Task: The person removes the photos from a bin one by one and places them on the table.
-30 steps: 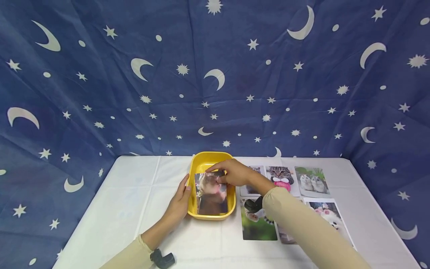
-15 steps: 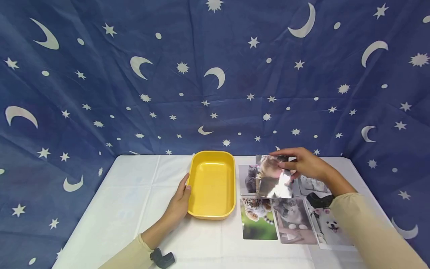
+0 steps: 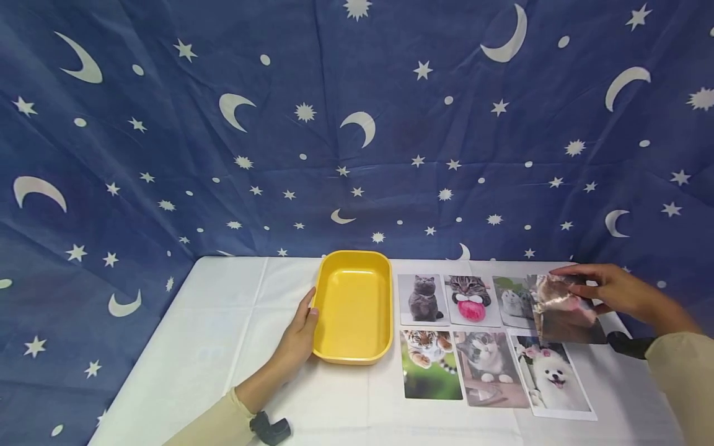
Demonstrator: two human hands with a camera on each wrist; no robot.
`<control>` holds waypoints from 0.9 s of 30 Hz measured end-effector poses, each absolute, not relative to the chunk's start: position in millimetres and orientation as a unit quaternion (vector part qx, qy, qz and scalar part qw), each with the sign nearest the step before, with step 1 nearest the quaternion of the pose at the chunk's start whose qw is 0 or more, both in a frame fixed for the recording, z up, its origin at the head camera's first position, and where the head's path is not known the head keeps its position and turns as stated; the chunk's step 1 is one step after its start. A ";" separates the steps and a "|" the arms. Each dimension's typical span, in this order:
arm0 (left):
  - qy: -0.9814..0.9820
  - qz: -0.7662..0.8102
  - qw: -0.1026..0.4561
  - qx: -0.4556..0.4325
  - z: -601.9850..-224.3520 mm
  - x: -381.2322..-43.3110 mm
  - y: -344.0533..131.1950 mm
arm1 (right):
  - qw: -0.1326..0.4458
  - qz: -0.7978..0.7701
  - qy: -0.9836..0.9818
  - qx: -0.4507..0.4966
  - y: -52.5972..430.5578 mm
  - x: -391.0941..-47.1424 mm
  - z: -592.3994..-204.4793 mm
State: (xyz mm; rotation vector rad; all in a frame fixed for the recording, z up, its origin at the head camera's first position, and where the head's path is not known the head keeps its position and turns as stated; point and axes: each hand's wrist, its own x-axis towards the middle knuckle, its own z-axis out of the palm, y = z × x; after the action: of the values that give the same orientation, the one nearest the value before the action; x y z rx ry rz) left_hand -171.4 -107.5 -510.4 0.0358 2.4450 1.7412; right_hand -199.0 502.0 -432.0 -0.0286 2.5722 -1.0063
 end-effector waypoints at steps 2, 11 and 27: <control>0.810 0.583 0.070 0.012 -510.1 -171.4 -107.1 | 0.201 -0.353 0.914 0.004 514.3 -195.4 -440.3; 0.806 0.587 0.069 0.012 -509.0 -173.5 -106.3 | 0.213 -0.355 0.910 0.025 534.7 -184.5 -470.3; 0.809 0.583 0.068 0.005 -509.2 -172.6 -106.7 | 0.202 -0.311 0.927 0.048 553.8 -174.4 -490.7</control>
State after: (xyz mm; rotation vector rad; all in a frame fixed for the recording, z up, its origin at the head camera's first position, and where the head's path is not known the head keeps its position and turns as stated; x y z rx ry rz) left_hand -172.6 -106.7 -509.2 0.0142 2.4385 1.7578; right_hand -174.4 553.8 -490.7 0.1328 2.5897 -0.8689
